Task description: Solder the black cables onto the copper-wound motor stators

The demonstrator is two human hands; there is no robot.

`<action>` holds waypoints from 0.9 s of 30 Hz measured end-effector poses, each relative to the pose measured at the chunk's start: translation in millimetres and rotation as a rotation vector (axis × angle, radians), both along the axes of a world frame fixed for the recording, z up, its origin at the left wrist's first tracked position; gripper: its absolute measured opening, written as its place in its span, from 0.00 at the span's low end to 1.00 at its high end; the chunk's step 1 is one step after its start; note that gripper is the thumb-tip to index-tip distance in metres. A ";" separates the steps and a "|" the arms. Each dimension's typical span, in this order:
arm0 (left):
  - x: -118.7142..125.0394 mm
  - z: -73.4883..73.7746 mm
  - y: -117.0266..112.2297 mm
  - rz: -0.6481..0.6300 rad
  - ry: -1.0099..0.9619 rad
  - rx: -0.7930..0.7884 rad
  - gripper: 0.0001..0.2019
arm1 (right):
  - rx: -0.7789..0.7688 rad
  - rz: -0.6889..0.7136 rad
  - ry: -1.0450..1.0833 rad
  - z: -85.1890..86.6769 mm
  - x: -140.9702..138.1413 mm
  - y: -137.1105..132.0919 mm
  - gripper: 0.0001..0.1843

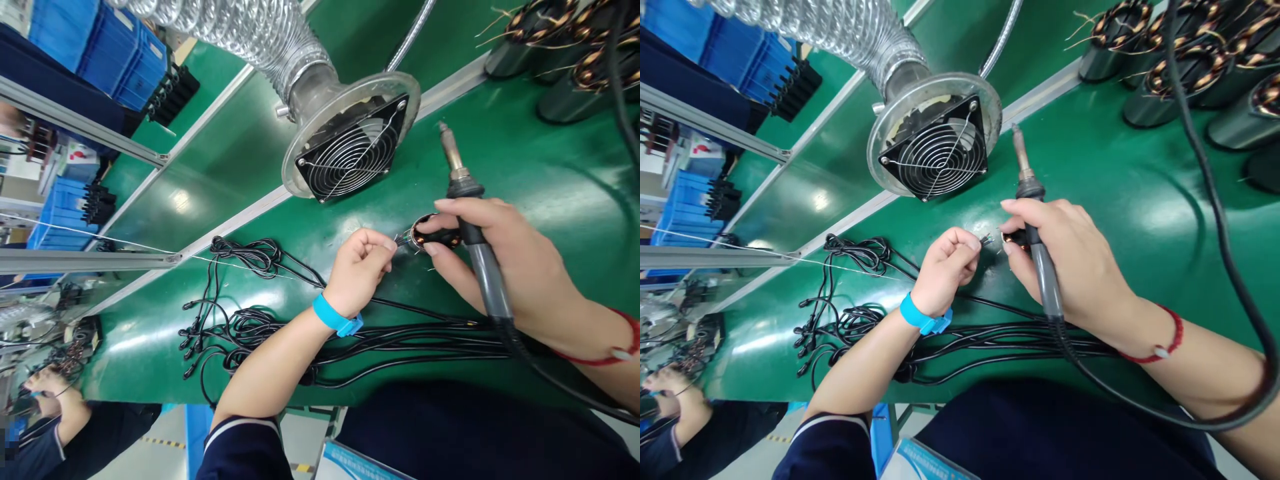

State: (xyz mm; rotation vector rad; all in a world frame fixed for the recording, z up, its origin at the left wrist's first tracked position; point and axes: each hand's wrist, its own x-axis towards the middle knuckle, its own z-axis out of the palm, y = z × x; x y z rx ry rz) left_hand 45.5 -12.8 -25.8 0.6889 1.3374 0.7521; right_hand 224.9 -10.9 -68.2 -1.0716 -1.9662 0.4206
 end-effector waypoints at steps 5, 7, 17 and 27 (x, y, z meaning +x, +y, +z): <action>-0.4 -1.2 -3.2 -0.036 0.010 0.059 0.08 | -0.026 -0.030 0.000 7.9 -9.1 -2.5 0.27; -0.8 -1.3 -4.7 -0.024 0.027 0.093 0.08 | -0.026 -0.029 0.031 7.8 -11.8 -2.8 0.26; -10.6 -6.8 -7.9 -0.055 0.118 0.290 0.06 | -0.192 0.063 0.232 -4.4 -5.8 0.9 0.25; -17.3 -15.1 -6.2 -0.276 0.388 0.734 0.08 | -0.162 0.114 0.205 -4.9 -5.8 3.9 0.23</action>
